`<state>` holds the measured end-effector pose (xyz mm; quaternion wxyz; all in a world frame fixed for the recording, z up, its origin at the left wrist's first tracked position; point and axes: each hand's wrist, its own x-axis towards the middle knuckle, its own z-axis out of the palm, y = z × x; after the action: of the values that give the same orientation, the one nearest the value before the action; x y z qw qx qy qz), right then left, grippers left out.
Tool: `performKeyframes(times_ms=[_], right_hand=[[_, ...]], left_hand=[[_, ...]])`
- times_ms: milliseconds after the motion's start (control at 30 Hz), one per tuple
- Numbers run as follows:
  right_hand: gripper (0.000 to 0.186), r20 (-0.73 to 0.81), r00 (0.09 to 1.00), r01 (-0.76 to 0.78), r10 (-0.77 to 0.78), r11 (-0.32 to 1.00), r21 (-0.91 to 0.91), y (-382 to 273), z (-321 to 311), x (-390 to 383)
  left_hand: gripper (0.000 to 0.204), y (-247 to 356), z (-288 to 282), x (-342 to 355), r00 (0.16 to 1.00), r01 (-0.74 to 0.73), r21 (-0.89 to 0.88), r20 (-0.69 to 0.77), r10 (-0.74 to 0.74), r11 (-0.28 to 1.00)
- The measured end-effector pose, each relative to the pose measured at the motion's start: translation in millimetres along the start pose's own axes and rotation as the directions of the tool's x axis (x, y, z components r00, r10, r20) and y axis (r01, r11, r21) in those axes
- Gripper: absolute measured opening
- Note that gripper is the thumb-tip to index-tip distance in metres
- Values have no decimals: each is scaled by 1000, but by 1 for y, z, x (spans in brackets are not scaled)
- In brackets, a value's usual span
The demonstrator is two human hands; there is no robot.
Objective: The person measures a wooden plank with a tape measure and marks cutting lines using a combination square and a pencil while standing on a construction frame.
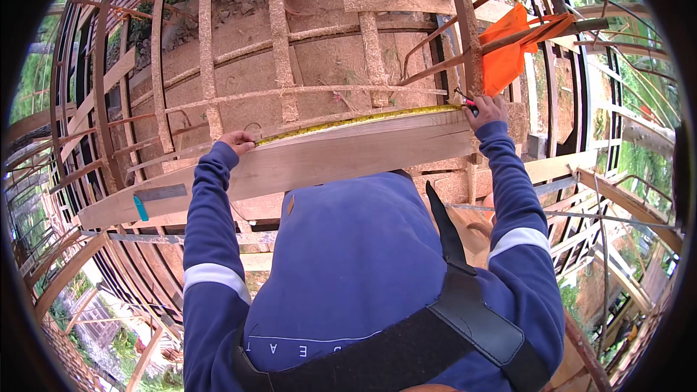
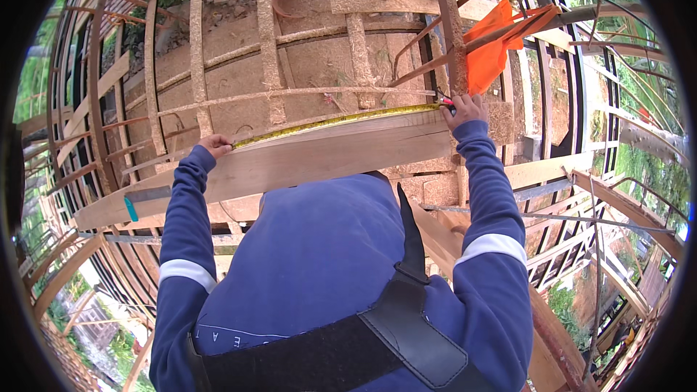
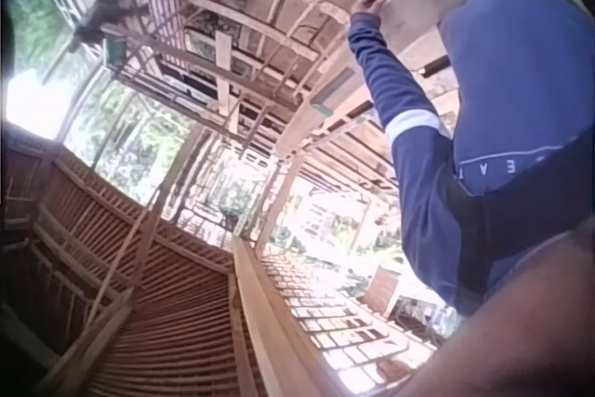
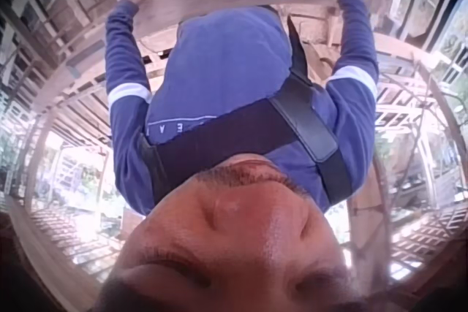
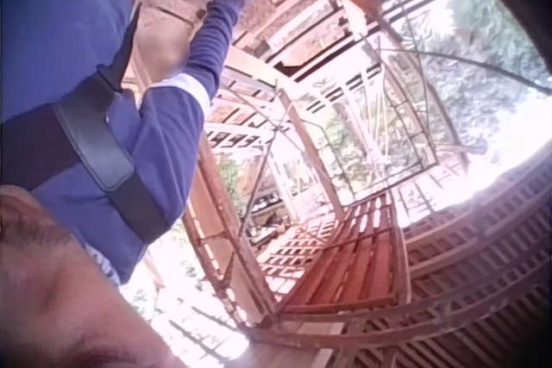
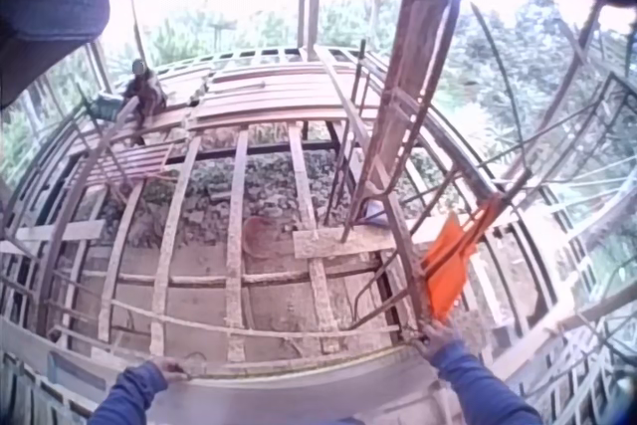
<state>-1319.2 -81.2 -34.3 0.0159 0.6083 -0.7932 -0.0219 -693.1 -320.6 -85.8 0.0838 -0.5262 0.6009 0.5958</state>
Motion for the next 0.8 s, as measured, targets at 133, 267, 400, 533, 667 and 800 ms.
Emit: performKeyframes(times_ms=[133, 267, 400, 533, 667, 800], right_hand=[[30, -45, 999, 3, -2, 1000, 14, -2, 2, -3], [30, -74, 996, -44, 47, 998, 40, -4, 5, -6], [31, -57, 992, -111, 114, 993, 49, -8, 3, -10], [32, -66, 991, -113, 117, 992, 55, -7, 7, -12], [32, -60, 987, -143, 146, 988, 58, -9, 5, -12], [31, -80, 984, -155, 160, 986, 57, -9, 7, -14]], left_hand=[[16, 0, 0, 0, 1000, -9, 21, -6, 9, 1000], [15, -1, -1, 1, 999, -29, 72, -17, 30, 997], [14, -8, 0, 1, 999, -37, -21, -18, 37, 999], [15, -5, -1, 2, 999, -30, -18, -11, 30, 999], [17, -2, 0, 2, 1000, -23, 10, -16, 23, 1000], [13, -3, 0, 2, 1000, -25, -9, -12, 25, 1000]])
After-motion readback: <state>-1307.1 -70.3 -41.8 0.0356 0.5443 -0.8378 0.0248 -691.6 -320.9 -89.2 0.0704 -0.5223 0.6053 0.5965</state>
